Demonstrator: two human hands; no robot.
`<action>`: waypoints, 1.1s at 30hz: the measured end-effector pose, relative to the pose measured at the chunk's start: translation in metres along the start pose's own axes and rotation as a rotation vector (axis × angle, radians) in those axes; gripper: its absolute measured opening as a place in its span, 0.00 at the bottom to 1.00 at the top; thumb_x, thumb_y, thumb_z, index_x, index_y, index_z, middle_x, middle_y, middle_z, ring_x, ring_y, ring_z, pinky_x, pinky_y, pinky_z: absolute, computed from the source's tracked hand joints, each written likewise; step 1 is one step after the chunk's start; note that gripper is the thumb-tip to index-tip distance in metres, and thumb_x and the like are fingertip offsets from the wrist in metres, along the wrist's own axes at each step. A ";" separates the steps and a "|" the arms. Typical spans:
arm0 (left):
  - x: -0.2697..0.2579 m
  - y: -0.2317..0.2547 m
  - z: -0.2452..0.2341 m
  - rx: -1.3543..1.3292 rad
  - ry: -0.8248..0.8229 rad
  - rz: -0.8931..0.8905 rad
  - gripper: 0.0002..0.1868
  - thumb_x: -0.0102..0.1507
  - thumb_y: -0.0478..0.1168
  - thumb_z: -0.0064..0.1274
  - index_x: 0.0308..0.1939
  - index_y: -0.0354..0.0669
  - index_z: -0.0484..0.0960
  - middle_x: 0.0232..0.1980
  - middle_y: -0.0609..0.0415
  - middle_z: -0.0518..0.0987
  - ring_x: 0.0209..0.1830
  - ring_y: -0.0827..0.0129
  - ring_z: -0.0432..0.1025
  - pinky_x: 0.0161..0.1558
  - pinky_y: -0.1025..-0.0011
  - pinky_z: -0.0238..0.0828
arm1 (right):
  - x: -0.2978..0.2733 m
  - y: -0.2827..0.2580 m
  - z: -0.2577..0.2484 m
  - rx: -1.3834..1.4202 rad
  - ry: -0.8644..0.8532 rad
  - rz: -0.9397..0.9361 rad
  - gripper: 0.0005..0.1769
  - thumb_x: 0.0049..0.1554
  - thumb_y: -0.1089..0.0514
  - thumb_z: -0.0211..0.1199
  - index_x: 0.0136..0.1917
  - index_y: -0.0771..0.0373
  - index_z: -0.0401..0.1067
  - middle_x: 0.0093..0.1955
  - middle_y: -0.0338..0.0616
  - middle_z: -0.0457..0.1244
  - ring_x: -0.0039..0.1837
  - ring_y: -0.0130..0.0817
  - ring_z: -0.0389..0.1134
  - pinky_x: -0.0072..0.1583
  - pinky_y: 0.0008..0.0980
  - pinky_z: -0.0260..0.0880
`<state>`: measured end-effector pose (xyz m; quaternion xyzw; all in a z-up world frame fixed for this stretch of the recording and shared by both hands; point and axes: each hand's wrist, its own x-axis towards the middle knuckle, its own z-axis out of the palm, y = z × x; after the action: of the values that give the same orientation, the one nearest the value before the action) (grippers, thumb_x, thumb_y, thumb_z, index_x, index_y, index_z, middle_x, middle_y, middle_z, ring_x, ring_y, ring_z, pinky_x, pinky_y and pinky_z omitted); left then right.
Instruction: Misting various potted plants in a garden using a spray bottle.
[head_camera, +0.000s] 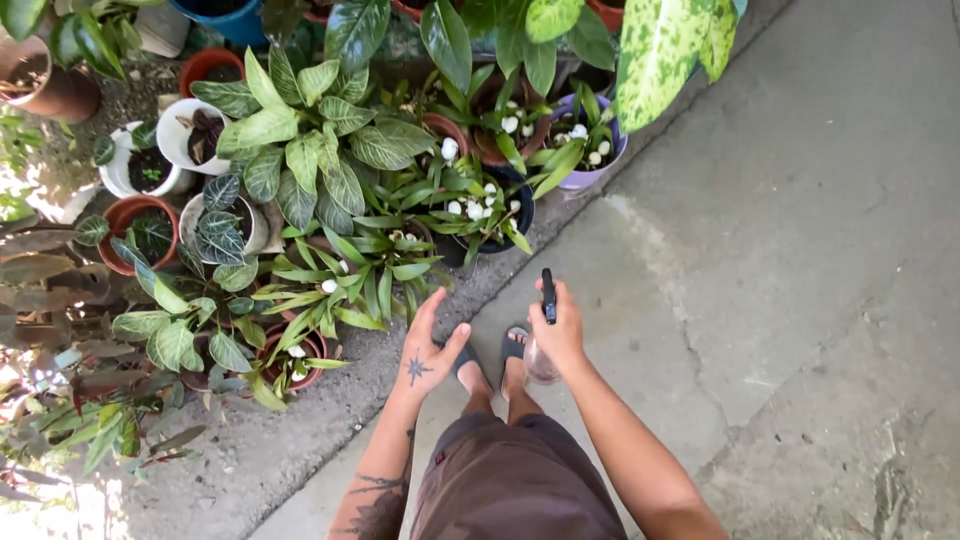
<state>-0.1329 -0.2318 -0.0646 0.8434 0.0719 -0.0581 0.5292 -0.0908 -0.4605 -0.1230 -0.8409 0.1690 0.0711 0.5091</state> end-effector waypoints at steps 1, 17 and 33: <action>0.004 0.002 -0.001 0.001 0.005 0.003 0.38 0.63 0.49 0.59 0.74 0.41 0.64 0.68 0.36 0.69 0.71 0.41 0.63 0.65 0.52 0.68 | 0.001 -0.007 0.000 0.002 0.000 -0.006 0.13 0.51 0.61 0.59 0.51 0.53 0.70 0.31 0.46 0.68 0.36 0.43 0.74 0.44 0.38 0.74; 0.000 0.010 -0.008 -0.027 0.018 -0.031 0.38 0.63 0.49 0.60 0.74 0.43 0.64 0.68 0.35 0.69 0.72 0.41 0.61 0.67 0.50 0.64 | 0.002 -0.017 0.003 0.041 -0.018 0.106 0.10 0.52 0.62 0.58 0.49 0.56 0.71 0.37 0.51 0.67 0.36 0.42 0.74 0.44 0.37 0.75; 0.004 0.021 -0.005 -0.044 -0.006 -0.052 0.38 0.63 0.49 0.59 0.74 0.41 0.64 0.68 0.33 0.69 0.72 0.38 0.60 0.68 0.46 0.63 | -0.010 -0.033 -0.006 -0.046 -0.088 0.030 0.07 0.52 0.58 0.59 0.46 0.54 0.71 0.30 0.46 0.67 0.37 0.48 0.74 0.44 0.41 0.73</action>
<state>-0.1246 -0.2357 -0.0449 0.8294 0.0937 -0.0728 0.5459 -0.0884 -0.4498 -0.0898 -0.8459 0.1574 0.1195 0.4954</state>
